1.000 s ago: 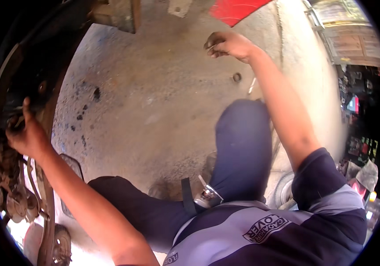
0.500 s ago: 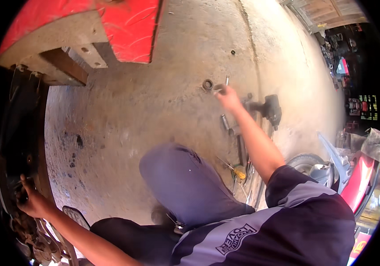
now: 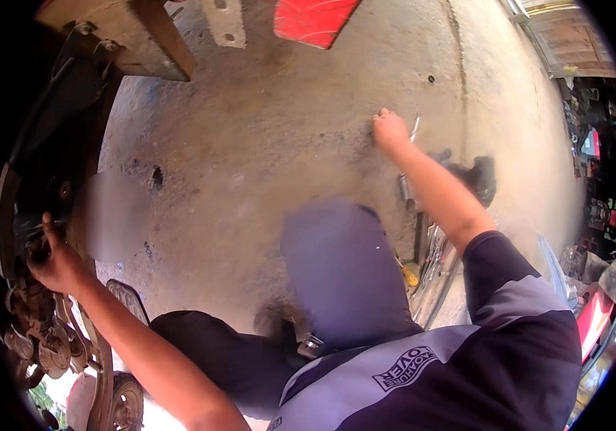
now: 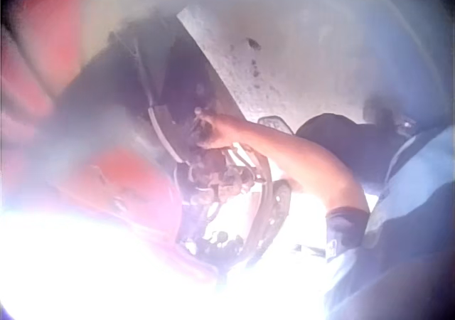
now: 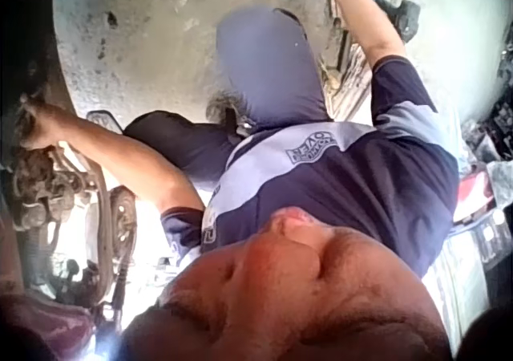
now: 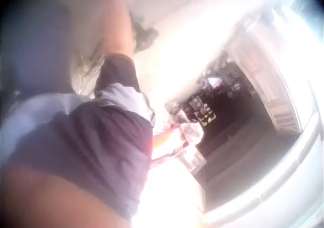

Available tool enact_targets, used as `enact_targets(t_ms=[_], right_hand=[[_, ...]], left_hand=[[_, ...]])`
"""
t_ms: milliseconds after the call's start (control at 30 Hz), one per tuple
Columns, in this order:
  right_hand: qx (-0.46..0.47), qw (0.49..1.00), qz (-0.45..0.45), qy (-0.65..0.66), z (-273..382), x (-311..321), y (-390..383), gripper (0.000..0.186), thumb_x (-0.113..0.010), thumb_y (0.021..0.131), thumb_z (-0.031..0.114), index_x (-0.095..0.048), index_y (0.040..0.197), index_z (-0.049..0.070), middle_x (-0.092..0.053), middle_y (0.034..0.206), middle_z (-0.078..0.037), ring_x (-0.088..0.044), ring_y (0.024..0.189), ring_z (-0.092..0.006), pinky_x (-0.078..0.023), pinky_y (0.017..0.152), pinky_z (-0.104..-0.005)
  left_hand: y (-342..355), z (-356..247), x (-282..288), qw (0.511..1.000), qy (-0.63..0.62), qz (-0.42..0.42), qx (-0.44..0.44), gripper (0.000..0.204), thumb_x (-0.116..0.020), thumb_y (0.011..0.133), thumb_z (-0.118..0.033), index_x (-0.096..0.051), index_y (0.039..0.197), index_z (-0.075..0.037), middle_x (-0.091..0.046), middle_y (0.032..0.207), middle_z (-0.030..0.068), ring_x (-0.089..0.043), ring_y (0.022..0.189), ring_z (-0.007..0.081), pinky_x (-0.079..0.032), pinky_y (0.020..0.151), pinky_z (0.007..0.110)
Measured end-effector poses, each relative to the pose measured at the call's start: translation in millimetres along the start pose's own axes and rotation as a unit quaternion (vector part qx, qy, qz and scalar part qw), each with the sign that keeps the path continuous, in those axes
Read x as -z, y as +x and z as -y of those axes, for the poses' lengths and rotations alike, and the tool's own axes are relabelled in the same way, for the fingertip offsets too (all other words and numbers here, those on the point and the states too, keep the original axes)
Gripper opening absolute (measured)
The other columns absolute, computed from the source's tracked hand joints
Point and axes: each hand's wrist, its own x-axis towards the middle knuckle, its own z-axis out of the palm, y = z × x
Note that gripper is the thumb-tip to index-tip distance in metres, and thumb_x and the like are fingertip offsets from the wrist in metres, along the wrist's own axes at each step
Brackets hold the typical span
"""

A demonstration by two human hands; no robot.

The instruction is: The person removes a side cover from a motorcycle, works on the engine area with a wrench, and gathers various tools from the ground including pliers and additional wrenches.

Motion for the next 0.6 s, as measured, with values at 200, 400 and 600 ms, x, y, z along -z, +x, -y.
enact_targets(t_ms=[200, 400, 600], right_hand=[[0.018, 0.987, -0.031, 0.154, 37, 35, 3, 0.020, -0.062, 0.084, 0.012, -0.071, 0.100, 0.003, -0.068, 0.106, -0.017, -0.065, 0.100, -0.0393, -0.054, 0.090, -0.0474], [-0.001, 0.753, 0.062, 0.655, 98, 201, -30, 0.025, -0.059, 0.101, 0.019, -0.065, 0.113, -0.002, -0.068, 0.090, -0.004, -0.055, 0.070, -0.0091, -0.047, 0.064, -0.0256], [0.236, 0.736, 0.155, 0.615, 196, 330, -44, 0.029, -0.060, 0.102, 0.022, -0.064, 0.119, -0.001, -0.067, 0.091, -0.005, -0.058, 0.071, -0.0102, -0.052, 0.065, -0.0280]], left_hand=[[-2, 4, 23, 0.994, -0.006, -0.036, -0.105, 0.058, -0.089, 0.073, -0.052, -0.068, 0.074, 0.002, -0.070, 0.071, 0.0100, -0.063, 0.061, 0.0256, -0.054, 0.064, 0.039], [-17, -62, 23, 0.993, 0.109, 0.021, -0.030, 0.050, -0.083, 0.080, -0.048, -0.078, 0.087, 0.000, -0.074, 0.079, 0.0186, -0.071, 0.073, 0.0328, -0.055, 0.070, 0.040], [-19, -63, 30, 0.988, 0.114, 0.105, -0.011, 0.042, -0.067, 0.091, -0.044, -0.078, 0.083, -0.004, -0.073, 0.077, 0.0187, -0.071, 0.075, 0.0398, -0.053, 0.067, 0.047]])
